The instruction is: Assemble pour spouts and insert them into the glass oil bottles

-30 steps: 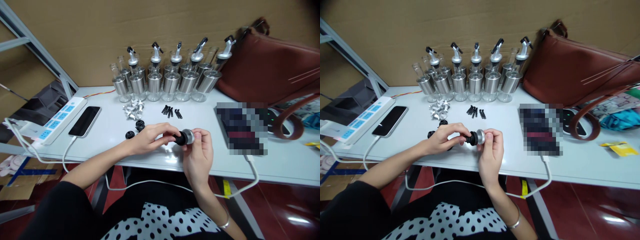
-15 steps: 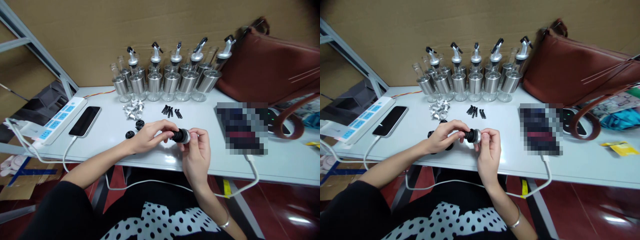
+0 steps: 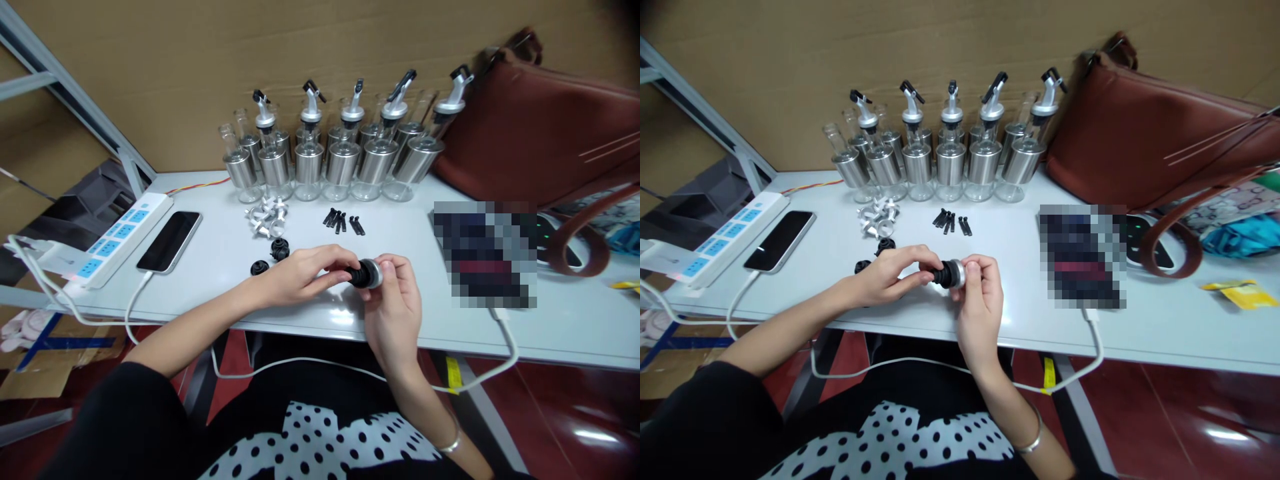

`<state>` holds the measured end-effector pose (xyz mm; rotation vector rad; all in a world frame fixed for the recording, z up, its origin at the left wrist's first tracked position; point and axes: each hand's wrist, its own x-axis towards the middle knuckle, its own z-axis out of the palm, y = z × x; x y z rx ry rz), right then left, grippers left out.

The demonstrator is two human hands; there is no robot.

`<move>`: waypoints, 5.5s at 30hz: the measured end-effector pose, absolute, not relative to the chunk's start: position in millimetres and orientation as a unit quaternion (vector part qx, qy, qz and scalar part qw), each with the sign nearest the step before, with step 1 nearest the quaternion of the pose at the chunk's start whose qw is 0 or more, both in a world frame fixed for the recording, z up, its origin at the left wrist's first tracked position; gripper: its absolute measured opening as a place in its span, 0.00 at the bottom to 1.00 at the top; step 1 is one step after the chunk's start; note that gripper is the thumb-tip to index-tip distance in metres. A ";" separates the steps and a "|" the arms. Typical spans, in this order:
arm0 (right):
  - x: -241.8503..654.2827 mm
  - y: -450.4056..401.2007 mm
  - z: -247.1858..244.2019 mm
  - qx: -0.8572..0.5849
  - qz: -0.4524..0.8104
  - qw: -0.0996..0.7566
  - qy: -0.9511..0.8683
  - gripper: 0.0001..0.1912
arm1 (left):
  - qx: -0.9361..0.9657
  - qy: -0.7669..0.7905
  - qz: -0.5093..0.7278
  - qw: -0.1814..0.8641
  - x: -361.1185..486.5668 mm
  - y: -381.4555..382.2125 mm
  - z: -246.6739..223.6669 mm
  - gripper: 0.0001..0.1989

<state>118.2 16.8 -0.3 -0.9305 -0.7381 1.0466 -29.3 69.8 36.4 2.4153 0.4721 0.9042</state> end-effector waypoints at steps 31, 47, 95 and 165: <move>119.7 16.5 3.7 -0.400 0.479 0.696 -0.355 0.12 | 0.856 0.219 0.267 0.385 -34.1 75.4 40.0 0.09; 121.3 14.1 -2.2 -0.387 0.454 0.687 -0.416 0.10 | 0.710 0.205 0.300 0.603 -36.8 78.3 42.2 0.09; 131.4 58.0 91.1 -0.391 0.244 0.562 -0.687 0.05 | 0.729 0.175 0.390 0.535 -39.2 95.4 91.2 0.17; 147.3 142.6 60.6 -0.570 0.210 0.361 -0.707 0.08 | 0.481 0.343 0.562 0.578 -36.0 115.2 43.2 0.15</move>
